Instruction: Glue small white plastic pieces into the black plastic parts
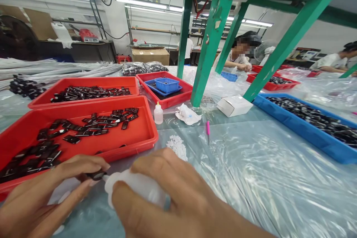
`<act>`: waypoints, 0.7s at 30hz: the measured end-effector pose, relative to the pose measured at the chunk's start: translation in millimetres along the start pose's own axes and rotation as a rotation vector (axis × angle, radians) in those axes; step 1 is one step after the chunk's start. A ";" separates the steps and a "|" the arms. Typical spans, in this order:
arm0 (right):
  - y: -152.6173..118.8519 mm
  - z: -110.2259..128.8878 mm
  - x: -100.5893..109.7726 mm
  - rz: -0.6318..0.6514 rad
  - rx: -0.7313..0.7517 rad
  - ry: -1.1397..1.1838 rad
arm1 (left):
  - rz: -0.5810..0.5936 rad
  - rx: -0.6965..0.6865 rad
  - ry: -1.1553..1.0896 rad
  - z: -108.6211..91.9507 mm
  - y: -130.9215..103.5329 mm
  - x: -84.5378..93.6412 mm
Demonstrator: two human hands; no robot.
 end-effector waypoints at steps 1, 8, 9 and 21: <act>-1.1 -7.0 4.2 -0.049 -0.015 0.012 | -0.001 0.026 -0.012 1.4 0.2 -0.1; -39.9 -121.9 21.5 -0.289 -0.438 0.090 | 0.006 0.224 -0.105 5.4 -1.0 -3.5; -49.5 -141.1 19.4 -0.289 -0.518 0.097 | 0.019 0.245 -0.112 7.1 -1.0 -5.0; -117.8 -230.1 -7.4 0.042 -0.945 -0.131 | 0.059 0.322 -0.306 17.7 21.5 -2.0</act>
Point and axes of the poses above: each hand's wrist, its own y-axis towards the middle knuckle, its own x-axis out of the back of the hand, z = x × y, the point moved 10 cm from there along y, towards the middle knuckle, and after that the axes turned 13 degrees about x, right-handed, at the moved point
